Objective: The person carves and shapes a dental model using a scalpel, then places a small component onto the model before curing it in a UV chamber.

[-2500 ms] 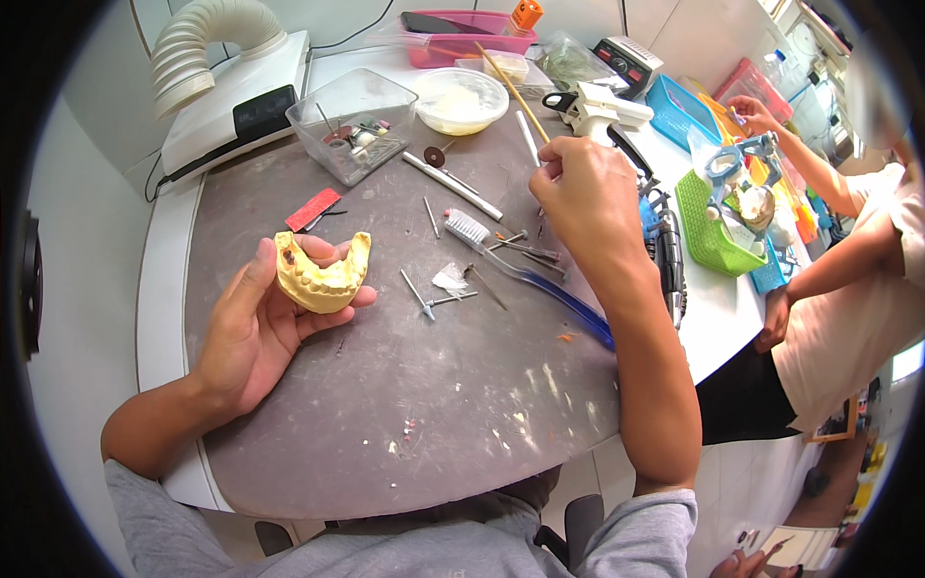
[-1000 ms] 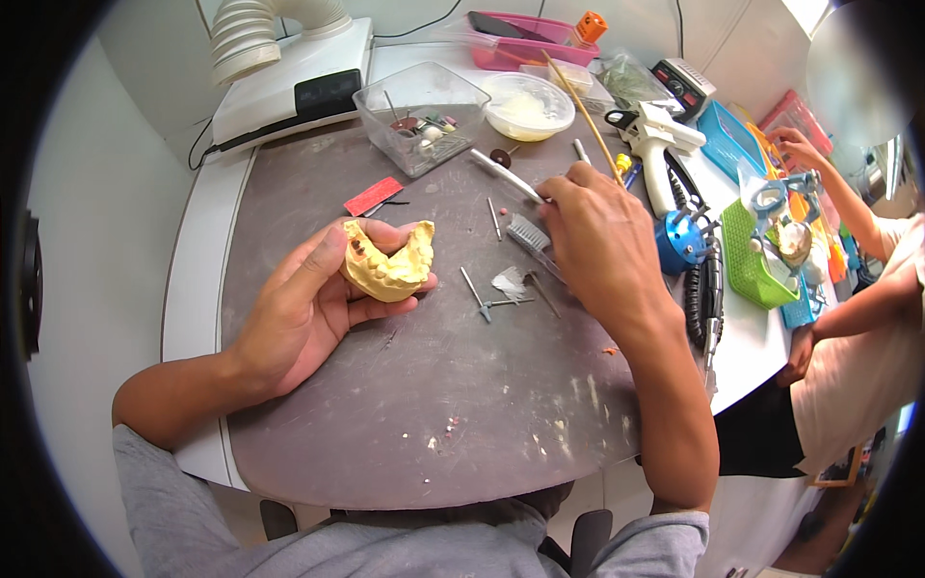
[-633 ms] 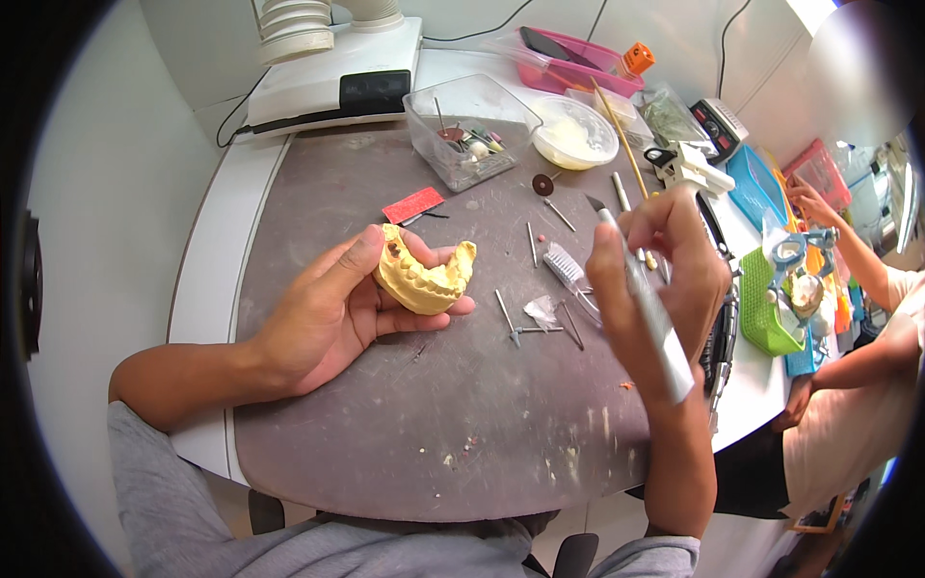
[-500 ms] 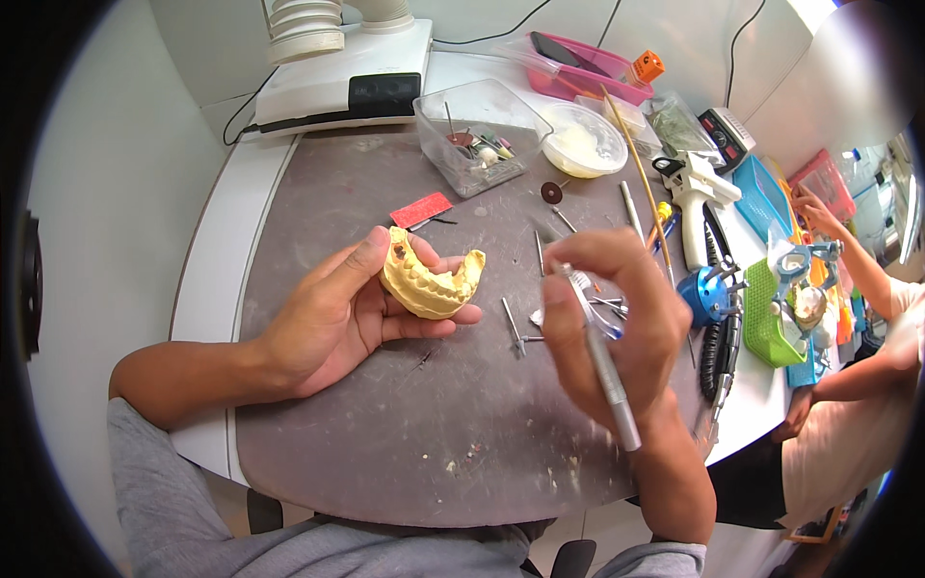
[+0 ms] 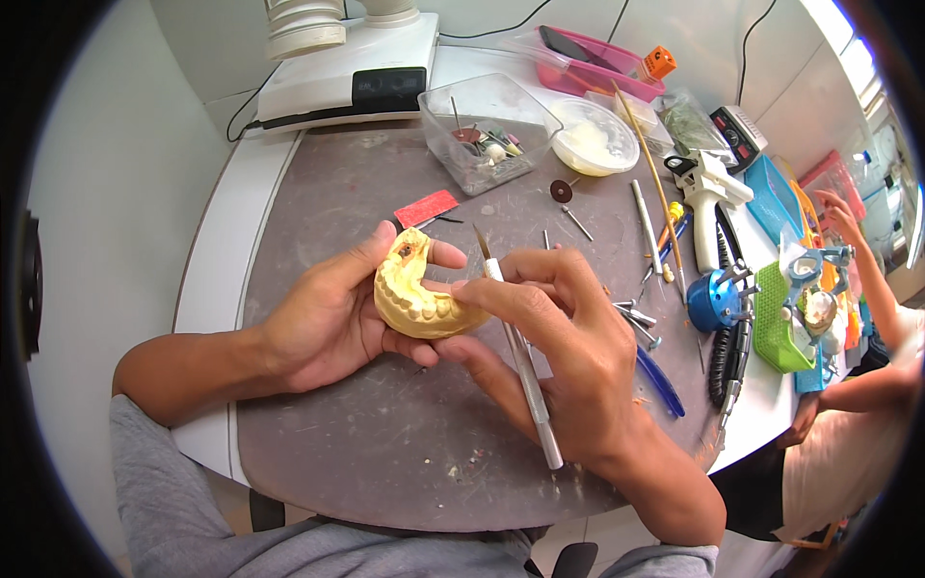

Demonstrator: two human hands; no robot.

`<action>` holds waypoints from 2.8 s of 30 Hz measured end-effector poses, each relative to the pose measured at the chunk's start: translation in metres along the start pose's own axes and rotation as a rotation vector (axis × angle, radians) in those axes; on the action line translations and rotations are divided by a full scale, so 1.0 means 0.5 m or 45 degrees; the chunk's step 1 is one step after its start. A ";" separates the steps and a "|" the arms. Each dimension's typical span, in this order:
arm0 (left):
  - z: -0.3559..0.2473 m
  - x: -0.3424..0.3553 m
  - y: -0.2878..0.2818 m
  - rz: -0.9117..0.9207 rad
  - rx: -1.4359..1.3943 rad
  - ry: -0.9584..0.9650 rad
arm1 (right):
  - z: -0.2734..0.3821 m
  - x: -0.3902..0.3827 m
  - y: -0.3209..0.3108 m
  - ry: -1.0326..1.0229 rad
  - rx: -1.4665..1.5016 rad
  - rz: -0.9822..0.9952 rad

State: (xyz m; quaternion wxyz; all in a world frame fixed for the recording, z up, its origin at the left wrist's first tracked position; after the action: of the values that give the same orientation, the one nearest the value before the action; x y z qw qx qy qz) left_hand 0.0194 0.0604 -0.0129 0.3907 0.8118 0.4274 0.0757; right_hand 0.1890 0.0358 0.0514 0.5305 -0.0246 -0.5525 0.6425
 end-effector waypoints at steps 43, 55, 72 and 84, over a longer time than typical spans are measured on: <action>-0.004 0.002 0.011 0.057 0.064 0.039 | -0.058 -0.029 0.004 0.646 0.900 -0.126; -0.015 -0.003 0.023 0.040 0.378 0.294 | -0.057 -0.028 0.008 0.662 0.853 -0.064; -0.012 -0.007 0.025 0.049 0.375 0.309 | -0.056 -0.025 0.007 0.665 0.852 -0.056; -0.014 -0.007 0.021 0.129 0.110 0.293 | -0.057 -0.025 0.003 0.604 0.814 -0.094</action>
State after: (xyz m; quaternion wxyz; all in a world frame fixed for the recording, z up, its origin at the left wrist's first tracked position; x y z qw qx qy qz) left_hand 0.0208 0.0582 -0.0002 0.2993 0.8343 0.4307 0.1696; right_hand 0.2109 0.0466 0.0323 0.6469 0.0139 -0.1875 0.7390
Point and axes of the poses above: each hand's wrist, its own x-axis towards the middle knuckle, its own y-axis out of the palm, z = x × y, the point moved 5 cm from there along x, towards the middle knuckle, and after that the axes turned 6 degrees about -x, right-handed, at the moved point
